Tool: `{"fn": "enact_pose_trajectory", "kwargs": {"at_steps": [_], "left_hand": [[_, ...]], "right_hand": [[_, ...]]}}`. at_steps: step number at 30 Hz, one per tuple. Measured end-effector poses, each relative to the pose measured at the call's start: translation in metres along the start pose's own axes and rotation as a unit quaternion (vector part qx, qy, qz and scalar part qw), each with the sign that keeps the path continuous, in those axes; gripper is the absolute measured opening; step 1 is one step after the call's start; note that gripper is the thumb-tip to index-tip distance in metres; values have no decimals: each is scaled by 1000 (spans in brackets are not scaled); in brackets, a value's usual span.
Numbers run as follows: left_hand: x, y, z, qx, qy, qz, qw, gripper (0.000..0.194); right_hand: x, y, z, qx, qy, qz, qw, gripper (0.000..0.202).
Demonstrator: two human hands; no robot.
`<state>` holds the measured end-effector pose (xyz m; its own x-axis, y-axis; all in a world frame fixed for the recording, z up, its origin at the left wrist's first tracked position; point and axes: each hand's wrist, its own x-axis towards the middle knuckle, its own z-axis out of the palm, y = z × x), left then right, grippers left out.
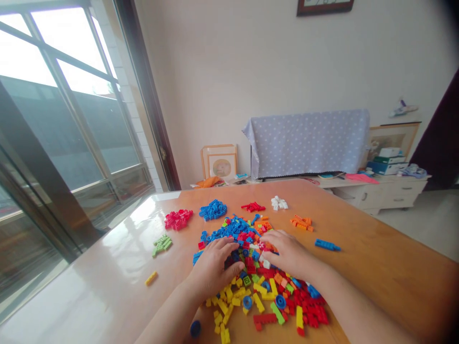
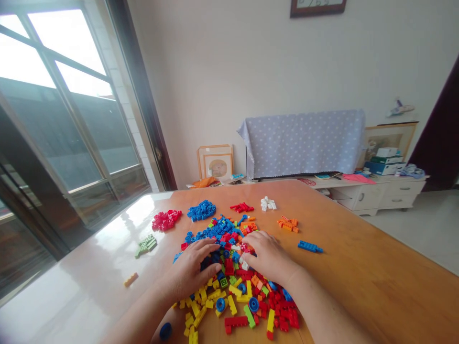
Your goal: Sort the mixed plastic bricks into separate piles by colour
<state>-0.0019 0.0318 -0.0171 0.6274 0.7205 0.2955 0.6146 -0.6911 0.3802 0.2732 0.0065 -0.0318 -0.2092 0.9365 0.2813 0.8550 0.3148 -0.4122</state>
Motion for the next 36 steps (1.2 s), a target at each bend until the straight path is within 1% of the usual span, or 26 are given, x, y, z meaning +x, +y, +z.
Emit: {"fn": "enact_pose_trajectory", "kwargs": {"at_steps": [3,6,8,12,14,16,18,21,23,25,28,32,36], "left_hand": [[-2,1,0,15,-18,9,1000,69],[-3,0,2,28,-26,21,999,73],[-3,-2,3,35,-22,23,999,67],[-2,-5,6,40,-11,13,999,48],[0,-6,6,35,-8,12,999,41],[1,-5,5,27,-6,18,999,35],[2,-5,5,23,-7,26,999,34],[3,-5,5,26,-9,31,999,34],[3,-5,5,28,-9,30,999,34],[2,-6,6,29,-8,27,999,33],[2,-6,6,33,-8,23,999,33],[3,-4,5,43,-9,22,999,32],[3,-4,4,51,-16,22,998,32]], "right_hand": [[3,9,-2,-13,14,35,999,36],[5,17,-4,-30,18,68,997,34],[6,23,-6,-35,27,85,995,33],[6,32,-15,-31,49,128,990,28],[4,34,-22,-37,51,156,986,25],[0,32,-29,-28,42,167,985,26],[-5,26,-35,4,14,148,989,25],[-12,12,-39,48,-47,94,993,19],[-15,1,-39,40,-88,64,993,14],[-16,-10,-35,7,-112,43,993,12],[-15,-21,-27,-55,-114,27,992,13],[-14,-28,-14,-138,-108,22,984,18],[-14,-30,-7,-164,-102,24,981,17]]}}
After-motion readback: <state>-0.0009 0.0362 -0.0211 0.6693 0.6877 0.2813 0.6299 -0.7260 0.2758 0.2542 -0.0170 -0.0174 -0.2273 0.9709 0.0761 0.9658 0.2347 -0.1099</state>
